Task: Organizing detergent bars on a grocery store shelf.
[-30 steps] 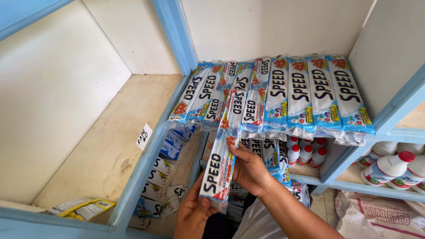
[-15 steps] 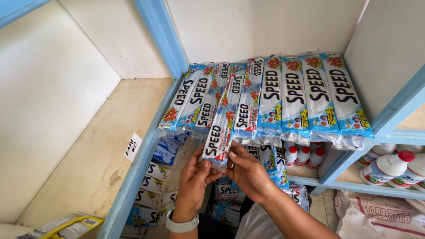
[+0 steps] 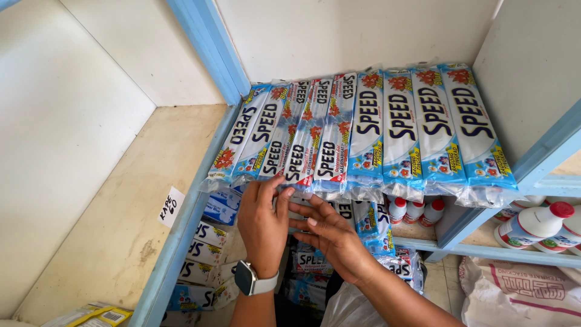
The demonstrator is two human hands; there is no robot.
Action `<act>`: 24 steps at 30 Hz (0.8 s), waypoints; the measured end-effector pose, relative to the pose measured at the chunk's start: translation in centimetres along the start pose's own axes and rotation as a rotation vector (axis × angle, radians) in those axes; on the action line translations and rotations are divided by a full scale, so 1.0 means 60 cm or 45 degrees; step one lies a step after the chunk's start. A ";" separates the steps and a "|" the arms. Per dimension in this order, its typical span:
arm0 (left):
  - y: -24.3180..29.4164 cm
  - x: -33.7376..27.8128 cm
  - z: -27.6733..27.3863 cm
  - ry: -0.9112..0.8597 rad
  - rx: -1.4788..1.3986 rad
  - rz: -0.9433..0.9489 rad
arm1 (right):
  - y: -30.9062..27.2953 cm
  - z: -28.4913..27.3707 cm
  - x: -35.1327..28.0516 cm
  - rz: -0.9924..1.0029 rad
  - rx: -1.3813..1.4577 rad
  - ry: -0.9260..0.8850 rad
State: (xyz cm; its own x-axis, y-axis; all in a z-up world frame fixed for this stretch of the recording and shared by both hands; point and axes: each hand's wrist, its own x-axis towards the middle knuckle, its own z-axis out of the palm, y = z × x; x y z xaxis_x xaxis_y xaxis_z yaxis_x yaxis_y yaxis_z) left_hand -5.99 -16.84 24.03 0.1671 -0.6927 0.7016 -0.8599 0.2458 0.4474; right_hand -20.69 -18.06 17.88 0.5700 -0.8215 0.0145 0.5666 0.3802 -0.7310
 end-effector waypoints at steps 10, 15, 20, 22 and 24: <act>-0.011 0.018 0.020 -0.057 0.031 0.046 | 0.010 0.003 0.005 -0.007 -0.087 0.007; -0.009 0.018 0.018 -0.036 0.045 0.068 | 0.018 0.022 0.009 -0.033 -0.098 0.011; -0.020 0.013 0.018 -0.012 -0.029 0.090 | 0.024 0.024 0.019 -0.076 -0.110 0.035; -0.025 0.004 0.021 0.033 -0.204 0.136 | 0.029 0.016 0.016 -0.114 -0.134 0.051; -0.027 -0.018 0.022 0.066 -0.379 0.114 | 0.034 -0.005 0.012 -0.108 -0.174 0.094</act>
